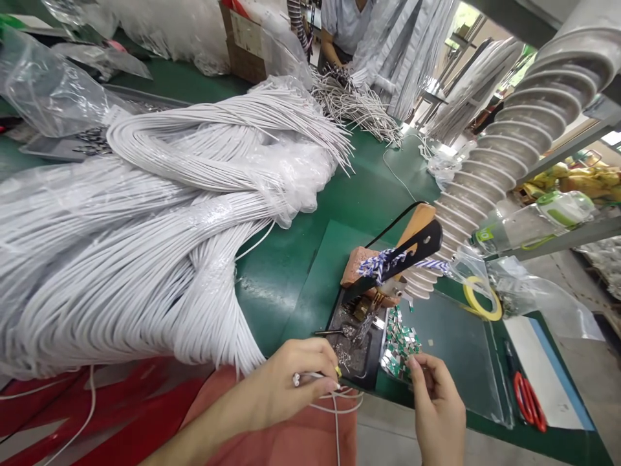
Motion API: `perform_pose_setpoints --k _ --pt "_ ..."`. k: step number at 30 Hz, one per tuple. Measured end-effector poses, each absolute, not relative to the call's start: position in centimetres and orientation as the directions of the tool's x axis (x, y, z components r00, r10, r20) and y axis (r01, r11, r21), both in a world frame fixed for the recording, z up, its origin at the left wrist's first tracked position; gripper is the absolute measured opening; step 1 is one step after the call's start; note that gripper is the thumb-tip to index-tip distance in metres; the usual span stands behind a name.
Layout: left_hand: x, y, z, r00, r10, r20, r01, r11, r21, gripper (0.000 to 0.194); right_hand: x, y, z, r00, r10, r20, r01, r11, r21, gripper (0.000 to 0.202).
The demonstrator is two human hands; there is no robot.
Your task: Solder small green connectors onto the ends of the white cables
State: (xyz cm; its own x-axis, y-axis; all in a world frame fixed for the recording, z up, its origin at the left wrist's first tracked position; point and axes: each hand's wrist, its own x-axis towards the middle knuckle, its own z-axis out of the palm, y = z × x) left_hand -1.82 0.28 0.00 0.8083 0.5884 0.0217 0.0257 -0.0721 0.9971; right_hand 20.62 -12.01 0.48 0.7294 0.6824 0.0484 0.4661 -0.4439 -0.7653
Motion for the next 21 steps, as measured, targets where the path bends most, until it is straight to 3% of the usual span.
perform_pose_setpoints --k 4,8,16,21 --pt "-1.6 0.0 -0.4 0.793 0.605 0.072 -0.011 -0.104 0.995 0.020 17.9 -12.1 0.8 0.721 0.692 -0.039 0.223 -0.284 -0.933 0.030" --pt "-1.2 -0.3 -0.7 0.746 0.657 0.104 -0.039 -0.113 0.993 0.016 14.2 -11.6 -0.5 0.636 0.768 -0.079 0.088 -0.174 -0.981 0.026" --pt "-1.2 -0.7 -0.7 0.672 0.731 0.113 -0.039 -0.117 0.992 0.016 11.8 -11.0 -1.9 0.521 0.849 -0.083 0.179 -0.204 -0.962 0.026" --pt "-0.9 -0.7 0.0 0.665 0.744 0.062 0.002 -0.085 0.996 0.017 11.5 -10.8 -1.5 0.540 0.840 -0.042 0.241 -0.202 -0.949 0.025"
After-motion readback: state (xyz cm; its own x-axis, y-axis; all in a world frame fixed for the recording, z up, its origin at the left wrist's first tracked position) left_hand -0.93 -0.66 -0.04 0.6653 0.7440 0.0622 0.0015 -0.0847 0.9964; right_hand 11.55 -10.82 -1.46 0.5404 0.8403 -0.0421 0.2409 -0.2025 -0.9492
